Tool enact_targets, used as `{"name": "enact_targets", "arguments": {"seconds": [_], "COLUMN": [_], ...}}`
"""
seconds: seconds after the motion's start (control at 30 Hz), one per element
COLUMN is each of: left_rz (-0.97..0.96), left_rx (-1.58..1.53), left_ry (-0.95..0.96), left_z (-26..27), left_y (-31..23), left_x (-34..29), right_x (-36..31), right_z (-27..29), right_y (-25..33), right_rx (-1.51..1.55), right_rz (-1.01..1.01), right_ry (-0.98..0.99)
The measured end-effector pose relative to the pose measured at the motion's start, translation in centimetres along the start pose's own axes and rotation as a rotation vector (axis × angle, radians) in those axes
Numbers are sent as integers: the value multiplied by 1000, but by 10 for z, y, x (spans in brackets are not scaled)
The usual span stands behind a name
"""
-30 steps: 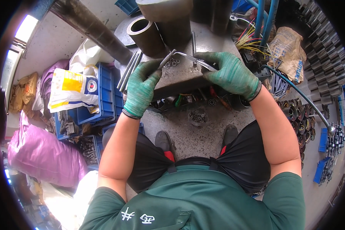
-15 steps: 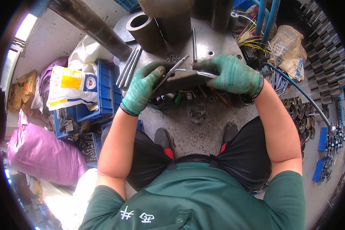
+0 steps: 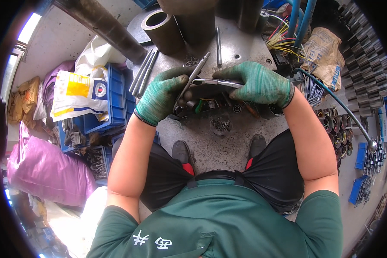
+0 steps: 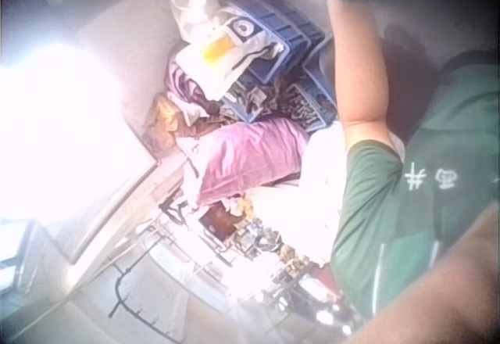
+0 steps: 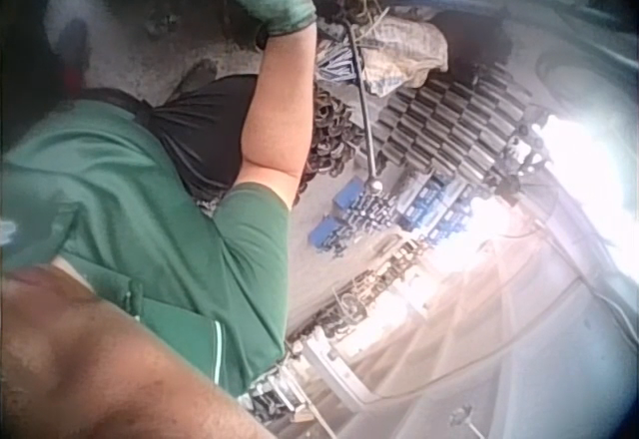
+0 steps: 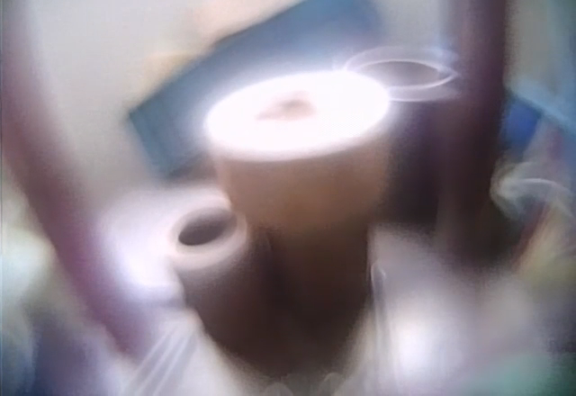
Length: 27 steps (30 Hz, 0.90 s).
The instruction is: The person installs retaining rings onto metal rods one by one using pliers.
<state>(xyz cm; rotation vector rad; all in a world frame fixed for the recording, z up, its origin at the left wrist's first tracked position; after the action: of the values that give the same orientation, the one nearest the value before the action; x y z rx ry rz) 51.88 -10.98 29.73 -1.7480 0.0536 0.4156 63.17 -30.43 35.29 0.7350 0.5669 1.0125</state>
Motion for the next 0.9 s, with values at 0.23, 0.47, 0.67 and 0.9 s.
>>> {"name": "enact_targets", "arguments": {"seconds": [0.23, 0.47, 0.67, 0.9], "left_rz": [-15, -11, -169, -299], "left_rx": [-6, -221, -10, 246], "left_ry": [14, 63, -121, -493], "left_z": [0, 7, 16, 58], "left_y": [1, -4, -19, -21], "left_x": [3, -2, -13, -6], "right_x": [2, -7, -4, 5], "right_z": [-4, 23, 25, 18], "right_y": [-14, -31, -39, -56], "right_rx": [166, 570, 634, 597], "right_rz": [10, -254, -257, -188], "right_ry": [10, -165, -450, -444]}}
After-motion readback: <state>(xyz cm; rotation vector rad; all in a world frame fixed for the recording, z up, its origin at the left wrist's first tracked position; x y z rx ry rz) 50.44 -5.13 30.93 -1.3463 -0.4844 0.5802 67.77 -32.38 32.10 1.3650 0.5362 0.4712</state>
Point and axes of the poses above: each hand's wrist, its own x-axis towards the middle knuckle, its own z-axis out of the back of the hand, y = z × x, the point moved 6 cm from there along x, towards the middle knuckle, and after that the axes turned 7 degrees about -y, right-handed, at the moved point
